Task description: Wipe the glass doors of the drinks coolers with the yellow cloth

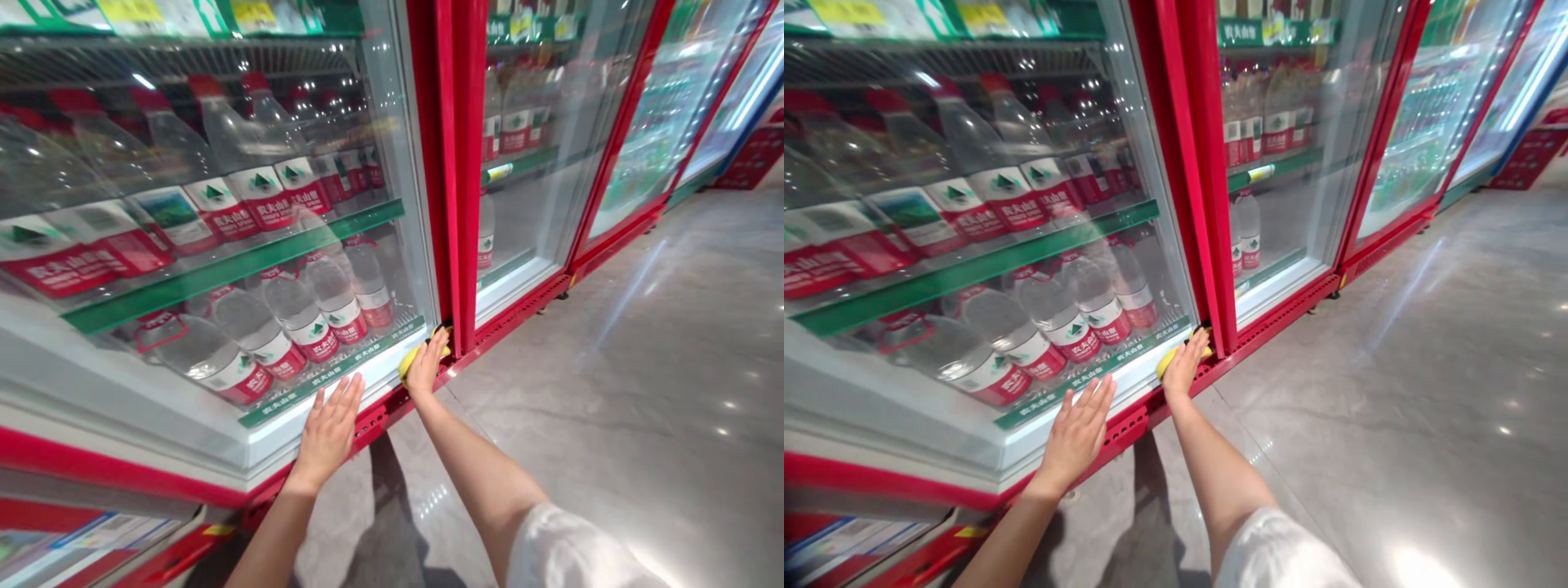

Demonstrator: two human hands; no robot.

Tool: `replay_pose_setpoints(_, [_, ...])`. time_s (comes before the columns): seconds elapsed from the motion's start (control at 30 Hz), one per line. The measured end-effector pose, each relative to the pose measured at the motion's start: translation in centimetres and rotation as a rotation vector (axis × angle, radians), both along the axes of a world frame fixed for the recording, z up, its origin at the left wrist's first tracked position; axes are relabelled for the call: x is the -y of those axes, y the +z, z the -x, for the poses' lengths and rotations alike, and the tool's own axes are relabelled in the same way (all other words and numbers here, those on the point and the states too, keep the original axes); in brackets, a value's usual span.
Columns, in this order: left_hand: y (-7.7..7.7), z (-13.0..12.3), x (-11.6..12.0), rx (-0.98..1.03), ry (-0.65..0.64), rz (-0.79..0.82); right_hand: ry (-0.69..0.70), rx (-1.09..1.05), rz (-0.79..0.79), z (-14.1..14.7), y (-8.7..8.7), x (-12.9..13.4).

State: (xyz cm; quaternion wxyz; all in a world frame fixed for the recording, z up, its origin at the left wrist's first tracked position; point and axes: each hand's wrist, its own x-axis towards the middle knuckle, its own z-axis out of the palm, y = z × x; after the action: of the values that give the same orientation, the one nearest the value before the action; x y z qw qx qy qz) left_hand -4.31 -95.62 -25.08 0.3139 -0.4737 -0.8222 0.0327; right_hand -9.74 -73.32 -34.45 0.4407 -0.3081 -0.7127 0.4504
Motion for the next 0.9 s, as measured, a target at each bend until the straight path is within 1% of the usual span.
replay_pose_setpoints(0.07, [0.2,0.0,0.0,0.001,-0.006,-0.008,-0.035,0.05,0.084,0.4,-0.1,0.6])
replay_pose_setpoints(0.1, [0.2,0.0,0.0,0.004,-0.006,-0.012,-0.046,0.063,0.092,0.7,0.2,0.8])
replay_pose_setpoints(0.17, [0.3,0.0,-0.1,0.012,-0.006,-0.017,-0.038,0.031,0.06,1.1,1.2,0.8])
replay_pose_setpoints(0.23, [0.3,0.0,-0.2,0.021,-0.015,-0.018,0.012,-0.043,0.008,1.1,2.2,0.5])
replay_pose_setpoints(0.3, [0.4,0.0,-0.1,0.026,-0.024,-0.017,0.06,-0.088,0.006,0.6,2.5,0.4])
replay_pose_setpoints(0.33, [0.4,0.0,-0.1,0.026,-0.027,-0.017,0.062,-0.079,0.04,0.3,2.4,0.5])
replay_pose_setpoints(0.4, [0.5,0.1,0.0,0.02,-0.027,-0.022,0.024,-0.03,0.139,-0.1,2.3,1.1])
replay_pose_setpoints(0.47, [0.5,0.1,0.1,0.011,-0.026,-0.029,-0.019,0.003,0.198,0.0,2.9,1.6])
replay_pose_setpoints(0.53, [0.5,0.2,0.0,0.009,-0.026,-0.036,-0.002,-0.019,0.141,0.4,4.3,1.7])
replay_pose_setpoints(0.6, [0.5,0.3,-0.1,0.014,-0.03,-0.035,0.051,-0.072,0.03,0.8,6.1,1.3])
replay_pose_setpoints(0.67, [0.5,0.3,-0.1,0.024,-0.035,-0.029,0.085,-0.101,-0.046,0.8,7.2,0.7])
replay_pose_setpoints(0.7, [0.5,0.4,0.0,0.03,-0.035,-0.026,0.085,-0.098,-0.054,0.6,7.2,0.5])
replay_pose_setpoints(0.73, [0.5,0.4,0.0,0.038,-0.031,-0.024,0.079,-0.084,-0.051,0.4,6.8,0.4])
replay_pose_setpoints(0.77, [0.4,0.4,0.1,0.047,-0.025,-0.02,0.07,-0.066,-0.039,0.2,6.0,0.3])
replay_pose_setpoints(0.8, [0.4,0.4,0.2,0.057,-0.017,-0.014,0.058,-0.053,-0.019,-0.1,4.9,0.4])
replay_pose_setpoints(0.9, [0.0,0.3,0.4,0.095,0.001,0.028,0.014,-0.053,0.072,-0.7,0.9,1.0])
